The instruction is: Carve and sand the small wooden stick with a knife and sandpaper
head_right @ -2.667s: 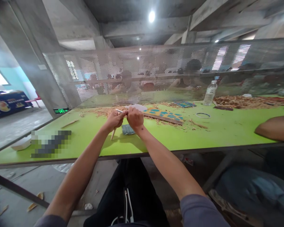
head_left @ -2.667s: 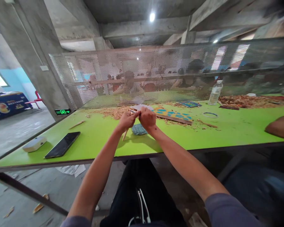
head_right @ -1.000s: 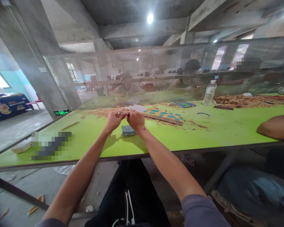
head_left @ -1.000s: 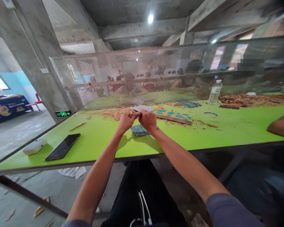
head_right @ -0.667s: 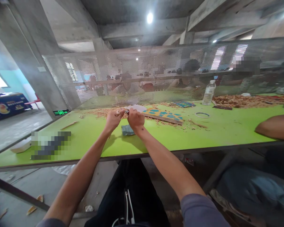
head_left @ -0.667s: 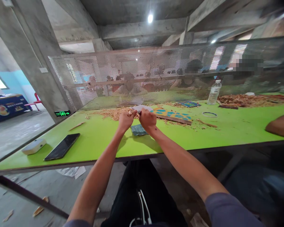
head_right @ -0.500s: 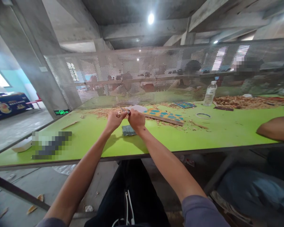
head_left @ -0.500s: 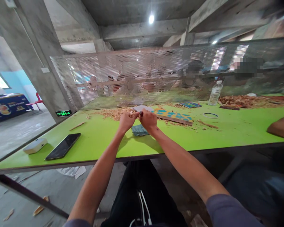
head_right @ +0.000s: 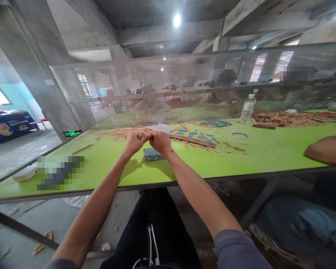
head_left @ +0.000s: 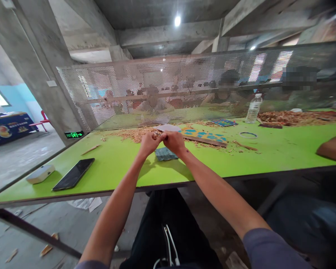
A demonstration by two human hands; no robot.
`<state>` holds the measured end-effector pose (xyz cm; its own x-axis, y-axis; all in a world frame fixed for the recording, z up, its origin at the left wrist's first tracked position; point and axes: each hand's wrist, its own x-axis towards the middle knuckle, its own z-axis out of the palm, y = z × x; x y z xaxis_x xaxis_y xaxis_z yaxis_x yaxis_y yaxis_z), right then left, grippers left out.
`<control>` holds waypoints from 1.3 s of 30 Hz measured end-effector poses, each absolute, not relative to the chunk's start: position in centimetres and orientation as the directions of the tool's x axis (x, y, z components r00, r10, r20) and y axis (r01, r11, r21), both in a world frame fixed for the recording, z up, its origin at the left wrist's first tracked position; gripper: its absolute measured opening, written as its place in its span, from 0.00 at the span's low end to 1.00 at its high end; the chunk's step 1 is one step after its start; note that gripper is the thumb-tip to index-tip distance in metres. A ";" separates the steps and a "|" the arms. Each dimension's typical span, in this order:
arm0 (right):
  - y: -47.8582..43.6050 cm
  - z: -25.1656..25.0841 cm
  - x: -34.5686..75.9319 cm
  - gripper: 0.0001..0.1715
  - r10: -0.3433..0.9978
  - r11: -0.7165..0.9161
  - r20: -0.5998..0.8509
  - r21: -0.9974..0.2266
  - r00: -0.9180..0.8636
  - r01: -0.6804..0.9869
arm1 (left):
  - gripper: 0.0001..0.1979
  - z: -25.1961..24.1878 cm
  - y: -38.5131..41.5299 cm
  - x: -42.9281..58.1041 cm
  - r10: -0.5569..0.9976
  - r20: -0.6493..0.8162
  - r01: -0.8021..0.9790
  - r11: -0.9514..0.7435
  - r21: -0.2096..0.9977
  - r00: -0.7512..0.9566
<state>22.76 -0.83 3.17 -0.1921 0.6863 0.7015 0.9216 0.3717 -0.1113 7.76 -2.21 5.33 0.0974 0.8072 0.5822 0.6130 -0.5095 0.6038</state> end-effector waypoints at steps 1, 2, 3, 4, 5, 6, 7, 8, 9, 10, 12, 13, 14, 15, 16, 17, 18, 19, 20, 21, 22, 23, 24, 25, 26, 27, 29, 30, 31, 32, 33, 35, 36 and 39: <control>-0.9 3.2 22.7 0.19 0.693 0.348 0.699 -0.110 -0.177 0.931 | 0.32 5.3 -2.2 7.8 0.813 0.574 0.619 -0.500 0.605 0.096; -0.9 3.1 22.6 0.19 0.701 0.318 0.696 -0.110 -0.156 0.942 | 0.32 5.2 -2.1 7.8 0.822 0.562 0.625 -0.487 0.610 0.092; -1.0 3.1 22.5 0.19 0.708 0.284 0.694 -0.110 -0.131 0.953 | 0.32 5.2 -2.0 7.9 0.833 0.546 0.629 -0.469 0.619 0.084; -1.1 3.1 22.3 0.19 0.712 0.250 0.694 -0.108 -0.107 0.962 | 0.32 5.1 -2.0 7.9 0.846 0.528 0.627 -0.452 0.635 0.075; -1.2 3.1 22.1 0.19 0.713 0.220 0.695 -0.105 -0.087 0.970 | 0.32 5.0 -1.9 7.9 0.858 0.508 0.617 -0.436 0.655 0.068; -1.3 3.1 21.9 0.19 0.715 0.196 0.696 -0.103 -0.070 0.975 | 0.32 4.9 -1.9 7.9 0.871 0.487 0.603 -0.422 0.677 0.063; -1.5 3.1 21.8 0.18 0.716 0.177 0.696 -0.101 -0.057 0.979 | 0.31 4.9 -1.9 7.9 0.882 0.467 0.587 -0.410 0.698 0.061; -1.6 3.1 21.6 0.18 0.718 0.163 0.695 -0.101 -0.048 0.981 | 0.31 4.8 -1.9 7.9 0.891 0.450 0.573 -0.400 0.716 0.060; -1.7 3.1 21.4 0.17 0.720 0.153 0.693 -0.104 -0.039 0.983 | 0.31 4.8 -1.8 7.8 0.898 0.436 0.562 -0.390 0.729 0.058; -1.7 3.1 21.3 0.18 0.725 0.142 0.689 -0.113 -0.025 0.983 | 0.31 4.8 -1.8 7.8 0.901 0.431 0.557 -0.384 0.737 0.050; -1.7 3.2 21.2 0.18 0.735 0.108 0.677 -0.151 0.023 0.983 | 0.32 4.8 -1.7 7.8 0.894 0.447 0.554 -0.382 0.740 0.019; -1.6 3.3 21.2 0.18 0.741 0.088 0.669 -0.174 0.052 0.981 | 0.32 4.9 -1.7 7.8 0.888 0.460 0.551 -0.384 0.741 0.002; -1.5 3.3 21.3 0.17 0.746 0.071 0.661 -0.197 0.078 0.978 | 0.32 4.9 -1.7 7.8 0.881 0.472 0.547 -0.391 0.741 -0.010; -1.4 3.4 21.4 0.16 0.753 0.061 0.652 -0.212 0.094 0.975 | 0.33 4.9 -1.7 7.9 0.875 0.484 0.541 -0.400 0.740 -0.015; -1.3 3.4 21.6 0.16 0.760 0.059 0.643 -0.219 0.098 0.974 | 0.33 4.9 -1.7 7.9 0.871 0.492 0.534 -0.411 0.739 -0.010; -1.2 3.4 21.8 0.15 0.765 0.063 0.637 -0.220 0.094 0.974 | 0.33 4.9 -1.7 7.8 0.866 0.500 0.525 -0.424 0.738 -0.004; -1.1 3.4 22.0 0.15 0.770 0.068 0.632 -0.219 0.088 0.973 | 0.33 4.9 -1.7 7.8 0.857 0.516 0.516 -0.443 0.733 0.003; -1.1 3.4 22.2 0.15 0.772 0.074 0.630 -0.220 0.084 0.973 | 0.33 4.9 -1.7 7.7 0.843 0.537 0.508 -0.465 0.725 0.006; -1.0 3.4 22.3 0.15 0.771 0.081 0.632 -0.223 0.081 0.971 | 0.33 4.9 -1.7 7.7 0.827 0.563 0.502 -0.488 0.714 0.003; -1.0 3.4 22.5 0.16 0.768 0.091 0.635 -0.229 0.078 0.969 | 0.32 4.9 -1.6 7.6 0.808 0.590 0.494 -0.511 0.704 -0.005; -1.0 3.4 22.5 0.16 0.765 0.105 0.640 -0.234 0.072 0.967 | 0.32 4.9 -1.6 7.5 0.788 0.616 0.487 -0.533 0.692 -0.012; -1.0 3.4 22.5 0.17 0.763 0.123 0.643 -0.237 0.061 0.964 | 0.31 4.9 -1.5 7.4 0.771 0.637 0.482 -0.553 0.679 -0.013; -1.0 3.4 22.5 0.17 0.761 0.143 0.646 -0.239 0.048 0.961 | 0.31 4.9 -1.4 7.3 0.758 0.653 0.479 -0.571 0.667 -0.006; -1.0 3.4 22.5 0.18 0.759 0.160 0.650 -0.239 0.036 0.958 | 0.30 4.9 -1.3 7.2 0.747 0.664 0.476 -0.586 0.655 0.005; -1.1 3.4 22.4 0.18 0.756 0.176 0.654 -0.239 0.025 0.955 | 0.29 4.8 -1.2 7.2 0.740 0.673 0.474 -0.599 0.645 0.020; -1.1 3.4 22.4 0.18 0.751 0.190 0.661 -0.239 0.016 0.952 | 0.28 4.8 -1.2 7.2 0.734 0.678 0.473 -0.610 0.636 0.035; -1.0 3.4 22.4 0.17 0.736 0.220 0.677 -0.236 -0.002 0.946 | 0.25 4.8 -1.1 7.2 0.722 0.690 0.464 -0.630 0.623 0.054; -0.9 3.3 22.5 0.16 0.728 0.239 0.686 -0.233 -0.015 0.943 | 0.24 4.7 -1.0 7.2 0.714 0.697 0.455 -0.642 0.617 0.062; -0.8 3.3 22.5 0.16 0.719 0.257 0.694 -0.229 -0.028 0.939 | 0.23 4.7 -1.0 7.2 0.707 0.704 0.447 -0.654 0.611 0.072; -0.7 3.2 22.6 0.15 0.712 0.277 0.701 -0.226 -0.041 0.934 | 0.23 4.7 -1.0 7.1 0.701 0.709 0.439 -0.664 0.605 0.083; -0.5 3.1 22.7 0.15 0.705 0.294 0.707 -0.226 -0.051 0.929 | 0.24 4.7 -1.0 7.1 0.698 0.710 0.433 -0.671 0.602 0.095; -0.3 3.0 22.9 0.15 0.697 0.322 0.714 -0.230 -0.065 0.918 | 0.26 4.7 -1.0 7.1 0.710 0.696 0.426 -0.666 0.612 0.109; -0.2 2.9 23.0 0.15 0.693 0.334 0.717 -0.233 -0.070 0.913 | 0.27 4.7 -1.0 7.1 0.724 0.681 0.420 -0.655 0.628 0.110; 0.0 2.8 23.1 0.13 0.676 0.356 0.733 -0.238 -0.074 0.904 | 0.29 4.8 -1.1 7.1 0.771 0.628 0.378 -0.615 0.692 0.104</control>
<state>23.13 -0.02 2.84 -0.0737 0.6764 0.7328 0.9036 0.3562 -0.2379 7.13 -1.14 4.77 0.1042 0.7710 0.6283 0.3779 -0.6150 0.6921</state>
